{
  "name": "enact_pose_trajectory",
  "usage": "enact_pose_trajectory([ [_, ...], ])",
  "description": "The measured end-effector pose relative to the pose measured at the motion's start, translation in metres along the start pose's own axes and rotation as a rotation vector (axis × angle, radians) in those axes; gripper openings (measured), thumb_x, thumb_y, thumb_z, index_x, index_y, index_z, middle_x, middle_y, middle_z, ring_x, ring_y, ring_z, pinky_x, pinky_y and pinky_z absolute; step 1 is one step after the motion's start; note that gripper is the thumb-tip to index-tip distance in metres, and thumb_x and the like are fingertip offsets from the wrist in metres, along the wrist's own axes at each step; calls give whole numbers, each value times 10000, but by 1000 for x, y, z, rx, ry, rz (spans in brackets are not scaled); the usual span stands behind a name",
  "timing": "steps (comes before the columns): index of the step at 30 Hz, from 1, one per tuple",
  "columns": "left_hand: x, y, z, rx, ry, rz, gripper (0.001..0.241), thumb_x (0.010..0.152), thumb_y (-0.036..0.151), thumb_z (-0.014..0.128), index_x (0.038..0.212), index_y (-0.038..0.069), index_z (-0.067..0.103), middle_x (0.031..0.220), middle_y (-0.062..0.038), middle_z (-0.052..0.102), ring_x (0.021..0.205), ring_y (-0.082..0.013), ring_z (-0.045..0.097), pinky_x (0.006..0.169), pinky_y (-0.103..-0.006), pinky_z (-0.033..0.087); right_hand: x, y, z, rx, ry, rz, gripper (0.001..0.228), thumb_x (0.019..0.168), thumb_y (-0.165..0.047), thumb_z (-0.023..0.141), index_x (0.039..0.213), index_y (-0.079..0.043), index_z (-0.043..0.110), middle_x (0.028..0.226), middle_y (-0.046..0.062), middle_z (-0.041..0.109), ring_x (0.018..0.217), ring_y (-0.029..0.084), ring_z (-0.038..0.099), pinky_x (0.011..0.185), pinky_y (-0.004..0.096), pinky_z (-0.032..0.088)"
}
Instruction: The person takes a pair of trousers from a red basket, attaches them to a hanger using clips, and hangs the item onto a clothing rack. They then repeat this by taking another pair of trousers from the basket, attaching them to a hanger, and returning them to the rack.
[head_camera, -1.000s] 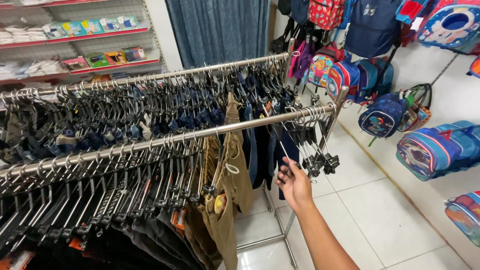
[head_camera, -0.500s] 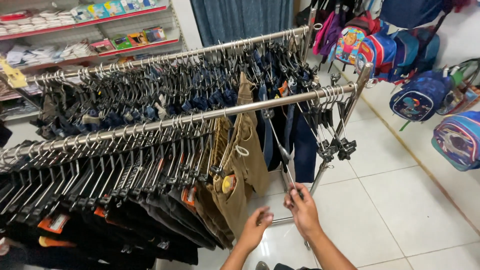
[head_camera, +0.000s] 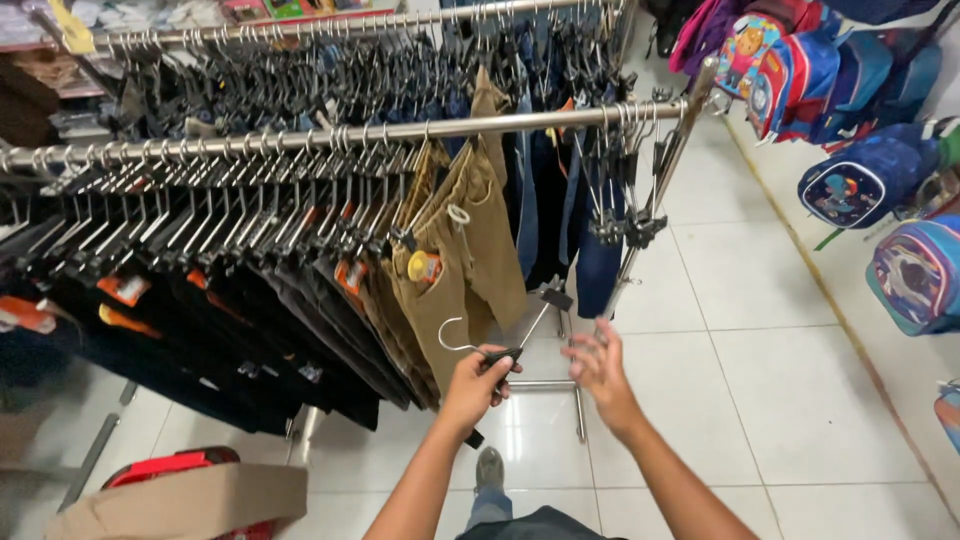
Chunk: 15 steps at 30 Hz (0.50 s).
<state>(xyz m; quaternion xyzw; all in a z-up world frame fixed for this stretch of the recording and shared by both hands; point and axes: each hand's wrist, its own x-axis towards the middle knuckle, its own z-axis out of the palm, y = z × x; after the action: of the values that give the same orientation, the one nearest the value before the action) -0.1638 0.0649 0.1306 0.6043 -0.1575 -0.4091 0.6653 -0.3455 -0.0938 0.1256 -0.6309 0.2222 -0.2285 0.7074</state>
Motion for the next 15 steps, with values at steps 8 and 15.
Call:
enact_pose_trajectory([
  [8, -115, 16, 27, 140, -60, 57, 201, 956, 29, 757, 1150, -21, 782, 831, -183, 763, 586, -168, 651, 448, -254, 524, -18, -32, -18, 332, -89, -142, 585, 978, -293, 726, 1387, 112, 621, 1183, 295, 751, 1022, 333, 789, 936, 421, 644],
  [15, -194, 35, 33, 232, 0, 20, 107, 975, 45, 744, 1045, 9, 816, 741, -115, 739, 543, -111, 560, 475, -235, 461, -74, -26, 10, 597, -121, -101, 622, 937, -269, 729, 1391, 138, 600, 1212, 380, 732, 1012, 446, 778, 925, 559, 635],
])
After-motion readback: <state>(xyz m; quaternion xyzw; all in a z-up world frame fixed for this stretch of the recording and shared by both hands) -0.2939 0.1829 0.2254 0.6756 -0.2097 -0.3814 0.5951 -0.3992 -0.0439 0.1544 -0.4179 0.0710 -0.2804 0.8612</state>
